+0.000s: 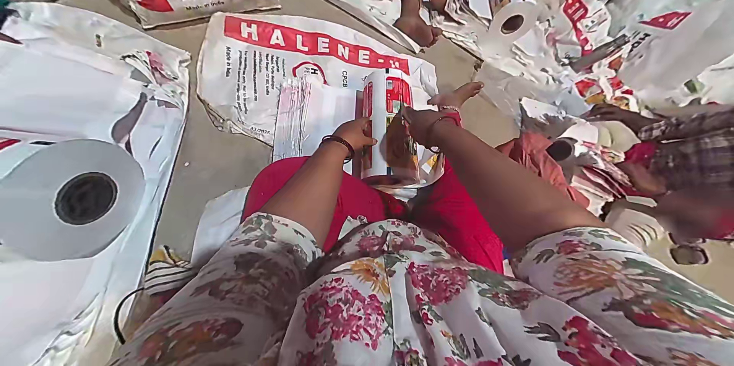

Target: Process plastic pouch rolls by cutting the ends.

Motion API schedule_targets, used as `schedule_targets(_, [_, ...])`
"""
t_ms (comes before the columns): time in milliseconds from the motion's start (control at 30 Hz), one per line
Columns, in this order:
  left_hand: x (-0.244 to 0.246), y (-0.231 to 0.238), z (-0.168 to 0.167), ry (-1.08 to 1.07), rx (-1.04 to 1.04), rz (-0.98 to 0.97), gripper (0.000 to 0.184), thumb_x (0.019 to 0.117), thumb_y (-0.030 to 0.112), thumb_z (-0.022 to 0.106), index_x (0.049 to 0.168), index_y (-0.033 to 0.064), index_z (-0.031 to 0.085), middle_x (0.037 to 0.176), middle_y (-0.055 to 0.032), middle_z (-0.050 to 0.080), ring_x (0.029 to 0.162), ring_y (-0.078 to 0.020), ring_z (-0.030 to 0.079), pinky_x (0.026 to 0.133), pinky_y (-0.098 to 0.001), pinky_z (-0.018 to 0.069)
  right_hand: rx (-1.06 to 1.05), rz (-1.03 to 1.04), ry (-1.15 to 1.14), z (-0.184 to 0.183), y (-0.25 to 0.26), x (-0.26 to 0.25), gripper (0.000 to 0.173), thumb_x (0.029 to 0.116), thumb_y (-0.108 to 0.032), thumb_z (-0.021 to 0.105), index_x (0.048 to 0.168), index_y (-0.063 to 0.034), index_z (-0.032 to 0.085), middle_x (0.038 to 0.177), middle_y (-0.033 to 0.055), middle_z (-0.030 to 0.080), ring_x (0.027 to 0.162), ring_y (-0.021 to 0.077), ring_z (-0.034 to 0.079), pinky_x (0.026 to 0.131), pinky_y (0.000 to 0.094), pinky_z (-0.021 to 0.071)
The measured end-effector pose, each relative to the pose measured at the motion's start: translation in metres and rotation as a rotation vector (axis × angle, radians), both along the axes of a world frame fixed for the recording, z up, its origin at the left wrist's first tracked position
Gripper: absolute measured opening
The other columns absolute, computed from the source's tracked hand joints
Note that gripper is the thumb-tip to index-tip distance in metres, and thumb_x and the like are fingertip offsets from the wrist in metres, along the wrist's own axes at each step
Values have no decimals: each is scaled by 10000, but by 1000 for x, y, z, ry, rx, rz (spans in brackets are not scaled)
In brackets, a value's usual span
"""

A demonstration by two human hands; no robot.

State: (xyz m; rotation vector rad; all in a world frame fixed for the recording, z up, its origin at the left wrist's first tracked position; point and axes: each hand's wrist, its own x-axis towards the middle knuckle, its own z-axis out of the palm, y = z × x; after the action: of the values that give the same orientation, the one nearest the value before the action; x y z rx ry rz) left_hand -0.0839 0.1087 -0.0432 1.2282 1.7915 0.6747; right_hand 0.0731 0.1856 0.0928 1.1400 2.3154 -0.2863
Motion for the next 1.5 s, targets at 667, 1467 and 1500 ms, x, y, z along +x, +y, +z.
schedule_targets(667, [46, -34, 10, 333, 333, -129, 450, 1024, 377, 616, 1436, 195, 617, 1635, -206, 359, 1498, -388, 373, 1200, -571, 353, -218, -456, 987, -11, -42, 151, 641, 1046, -144, 491, 1635, -167, 240, 989, 117, 652, 581, 138, 559, 492, 335, 488])
schedule_targets(1467, [129, 39, 104, -235, -98, 393, 800, 987, 409, 653, 1553, -36, 305, 1387, -302, 533, 1173, -379, 585, 982, -532, 487, -272, -505, 1019, -111, 8, 108, 390, 987, -206, 680, 1320, -15, 612, 1230, 216, 666, 1154, 339, 644, 1036, 536, 485])
schedule_targets(1500, [130, 40, 105, -231, -102, 403, 780, 988, 411, 653, 1537, -41, 333, 1381, -295, 539, 1163, -371, 588, 973, -529, 491, -284, -508, 1029, -112, 8, 108, 392, 987, -210, 678, 1321, -18, 608, 1221, 213, 668, 1145, 337, 646, 1029, 537, 488])
